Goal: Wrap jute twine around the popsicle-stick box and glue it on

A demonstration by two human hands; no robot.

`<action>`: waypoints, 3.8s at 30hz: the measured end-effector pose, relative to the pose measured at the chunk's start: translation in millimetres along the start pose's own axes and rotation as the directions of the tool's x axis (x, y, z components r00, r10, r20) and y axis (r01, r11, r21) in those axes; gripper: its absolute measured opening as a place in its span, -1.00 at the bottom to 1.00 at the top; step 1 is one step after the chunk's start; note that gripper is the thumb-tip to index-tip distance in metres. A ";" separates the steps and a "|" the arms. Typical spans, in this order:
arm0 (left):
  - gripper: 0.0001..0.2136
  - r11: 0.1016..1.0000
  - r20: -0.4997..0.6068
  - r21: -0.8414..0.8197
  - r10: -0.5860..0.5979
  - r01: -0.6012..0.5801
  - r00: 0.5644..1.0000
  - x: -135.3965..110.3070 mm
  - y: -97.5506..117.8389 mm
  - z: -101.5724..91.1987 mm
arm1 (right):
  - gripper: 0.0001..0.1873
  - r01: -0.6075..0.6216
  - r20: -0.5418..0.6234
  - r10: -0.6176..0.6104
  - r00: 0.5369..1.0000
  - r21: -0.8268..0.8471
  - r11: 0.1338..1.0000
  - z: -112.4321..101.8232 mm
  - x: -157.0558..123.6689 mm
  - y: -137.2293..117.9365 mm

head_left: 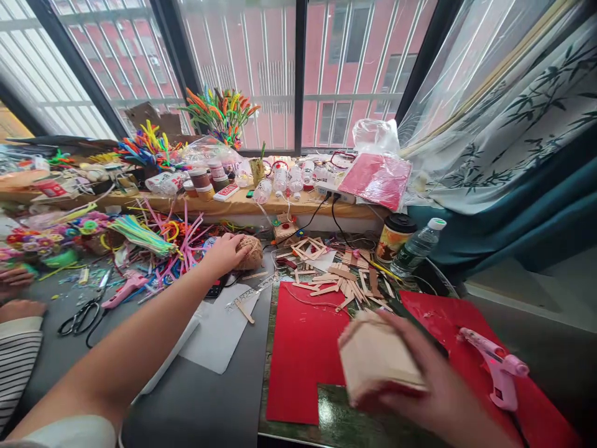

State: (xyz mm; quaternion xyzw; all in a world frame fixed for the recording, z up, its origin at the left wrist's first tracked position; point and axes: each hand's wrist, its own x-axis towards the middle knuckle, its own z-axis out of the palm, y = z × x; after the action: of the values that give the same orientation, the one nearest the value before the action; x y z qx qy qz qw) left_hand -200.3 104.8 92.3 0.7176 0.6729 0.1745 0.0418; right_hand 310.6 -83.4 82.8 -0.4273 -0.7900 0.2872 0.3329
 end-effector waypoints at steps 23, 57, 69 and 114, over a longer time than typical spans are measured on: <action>-0.31 -0.099 -0.003 -0.995 -0.078 -0.010 0.997 -70.0 97.0 -49.4 | 0.28 0.003 0.230 -0.092 0.969 0.361 0.933 109.6 261.3 -63.8; -0.43 -0.689 0.243 -0.716 -0.398 -0.113 0.885 -80.6 44.1 77.7 | -0.65 -0.212 -0.796 0.332 0.506 0.259 0.942 -166.3 139.1 -9.2; -0.32 -0.682 0.046 -0.722 -0.219 -0.119 0.975 -71.3 118.3 31.3 | -0.31 0.154 0.453 -0.059 0.889 -0.175 0.972 21.5 190.5 -74.2; -0.05 0.209 0.089 -0.977 0.201 0.046 0.976 -130.8 161.3 93.8 | -0.70 -0.049 -0.063 0.312 0.948 0.940 0.338 91.6 283.9 -85.2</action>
State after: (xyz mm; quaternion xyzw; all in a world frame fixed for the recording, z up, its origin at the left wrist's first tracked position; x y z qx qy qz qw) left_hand -22.5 -21.7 26.7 0.5783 0.3695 0.4877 0.5396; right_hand 81.5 107.1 169.1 -0.2798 -0.3912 0.6656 0.5706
